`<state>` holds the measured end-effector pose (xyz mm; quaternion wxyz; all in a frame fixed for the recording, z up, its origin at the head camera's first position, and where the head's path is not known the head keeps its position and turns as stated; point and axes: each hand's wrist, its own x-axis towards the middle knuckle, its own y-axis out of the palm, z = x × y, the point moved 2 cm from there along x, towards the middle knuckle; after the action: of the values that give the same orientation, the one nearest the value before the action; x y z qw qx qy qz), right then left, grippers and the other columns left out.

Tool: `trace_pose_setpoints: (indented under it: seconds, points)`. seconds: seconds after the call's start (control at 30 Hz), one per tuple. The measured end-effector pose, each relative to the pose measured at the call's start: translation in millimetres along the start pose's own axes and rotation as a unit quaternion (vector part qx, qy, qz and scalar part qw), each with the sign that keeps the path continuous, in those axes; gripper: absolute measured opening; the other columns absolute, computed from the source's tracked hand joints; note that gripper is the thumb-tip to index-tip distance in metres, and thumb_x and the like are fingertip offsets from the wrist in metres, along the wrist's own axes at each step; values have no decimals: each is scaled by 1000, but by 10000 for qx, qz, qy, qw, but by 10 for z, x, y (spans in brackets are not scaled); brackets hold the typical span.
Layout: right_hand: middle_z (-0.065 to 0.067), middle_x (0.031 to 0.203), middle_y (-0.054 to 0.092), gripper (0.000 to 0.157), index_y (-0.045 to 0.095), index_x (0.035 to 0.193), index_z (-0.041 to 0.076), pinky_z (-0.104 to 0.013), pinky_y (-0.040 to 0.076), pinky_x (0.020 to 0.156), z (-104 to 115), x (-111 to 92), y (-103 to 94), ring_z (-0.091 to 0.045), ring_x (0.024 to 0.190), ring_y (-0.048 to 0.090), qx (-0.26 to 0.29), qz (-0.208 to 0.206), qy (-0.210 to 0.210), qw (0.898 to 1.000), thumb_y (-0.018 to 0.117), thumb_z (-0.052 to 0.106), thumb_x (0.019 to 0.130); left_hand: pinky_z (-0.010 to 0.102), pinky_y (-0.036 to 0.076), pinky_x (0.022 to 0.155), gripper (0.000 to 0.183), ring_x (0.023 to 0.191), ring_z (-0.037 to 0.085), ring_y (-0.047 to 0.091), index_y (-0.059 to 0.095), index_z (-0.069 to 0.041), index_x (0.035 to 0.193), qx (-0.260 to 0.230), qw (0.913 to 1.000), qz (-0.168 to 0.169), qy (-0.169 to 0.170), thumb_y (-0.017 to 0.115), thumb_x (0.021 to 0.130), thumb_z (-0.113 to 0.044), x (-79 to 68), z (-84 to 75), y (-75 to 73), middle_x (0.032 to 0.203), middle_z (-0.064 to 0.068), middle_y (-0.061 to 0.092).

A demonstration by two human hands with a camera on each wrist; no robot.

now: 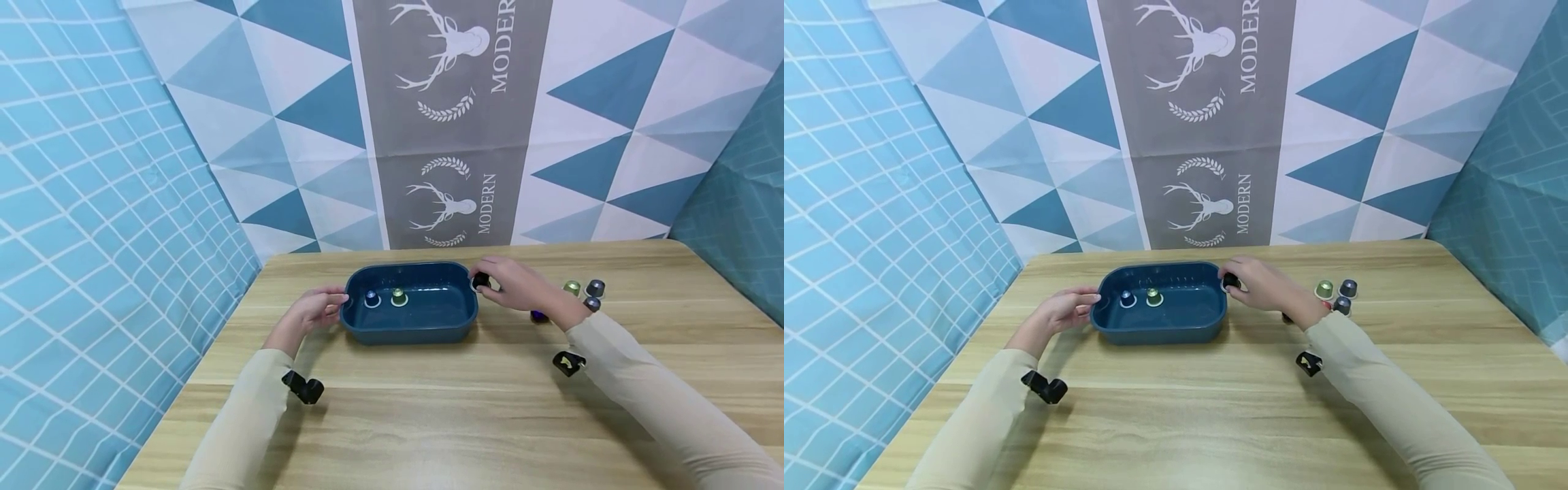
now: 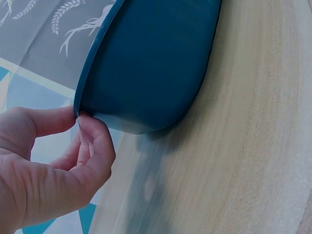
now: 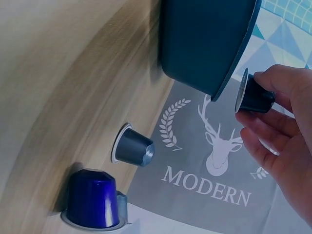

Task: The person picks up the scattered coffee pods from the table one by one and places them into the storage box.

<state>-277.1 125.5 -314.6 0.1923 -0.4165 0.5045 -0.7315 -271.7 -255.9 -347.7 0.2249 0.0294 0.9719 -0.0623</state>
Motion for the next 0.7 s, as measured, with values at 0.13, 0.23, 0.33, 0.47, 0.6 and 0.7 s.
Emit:
trace_pose_setpoints:
  seconds: [0.13, 0.23, 0.33, 0.47, 0.6, 0.7]
  points:
    - [-8, 102, 66, 21, 65, 107, 3, -35, 55, 76, 14, 49, -11, -17, 87, 63, 83, 122, 13, 9999, 68, 8, 87, 17, 51, 66, 51, 77, 4, 55, 38, -4, 144, -25, 10000, 3, -12, 56, 97, -13, -18, -1, 1, 90, -6, 57]
    - [-8, 102, 66, 21, 65, 108, 3, -35, 54, 77, 28, 91, -24, -17, 88, 63, 149, 230, 82, 9996, 68, 8, 88, 17, 51, 66, 51, 77, 4, 55, 39, -4, 144, -30, 10000, -17, 5, 56, 97, -13, -24, -3, -2, 91, -6, 57]
    - [-9, 102, 66, 21, 65, 108, 3, -35, 54, 77, 53, 134, -38, -18, 88, 62, 197, 297, 116, 9993, 67, 9, 88, 17, 51, 66, 51, 77, 4, 55, 38, -3, 144, -21, 10000, -6, 22, 55, 97, -13, -23, 1, -6, 91, -6, 56]
    - [-9, 104, 66, 22, 65, 109, 3, -35, 54, 79, 85, 185, -49, -18, 89, 62, 164, 333, 109, 9992, 67, 10, 88, 17, 51, 67, 51, 78, 4, 55, 38, -3, 144, -52, 10000, 26, 23, 55, 97, -13, -19, 10, -7, 93, -5, 56]
    - [-8, 106, 65, 22, 65, 110, 4, -35, 54, 80, 113, 232, -51, -18, 91, 62, 204, 416, 159, 9988, 66, 12, 90, 18, 51, 68, 51, 80, 5, 54, 38, -3, 144, -96, 9999, 47, 21, 55, 97, -13, -9, 18, -6, 96, -4, 55]
    - [-7, 107, 65, 23, 65, 111, 4, -35, 54, 81, 135, 262, -48, -17, 92, 61, 230, 495, 181, 9983, 65, 12, 90, 18, 51, 68, 51, 81, 5, 54, 38, -4, 144, -106, 9999, 33, 15, 55, 97, -13, -7, 15, -6, 97, -3, 55]
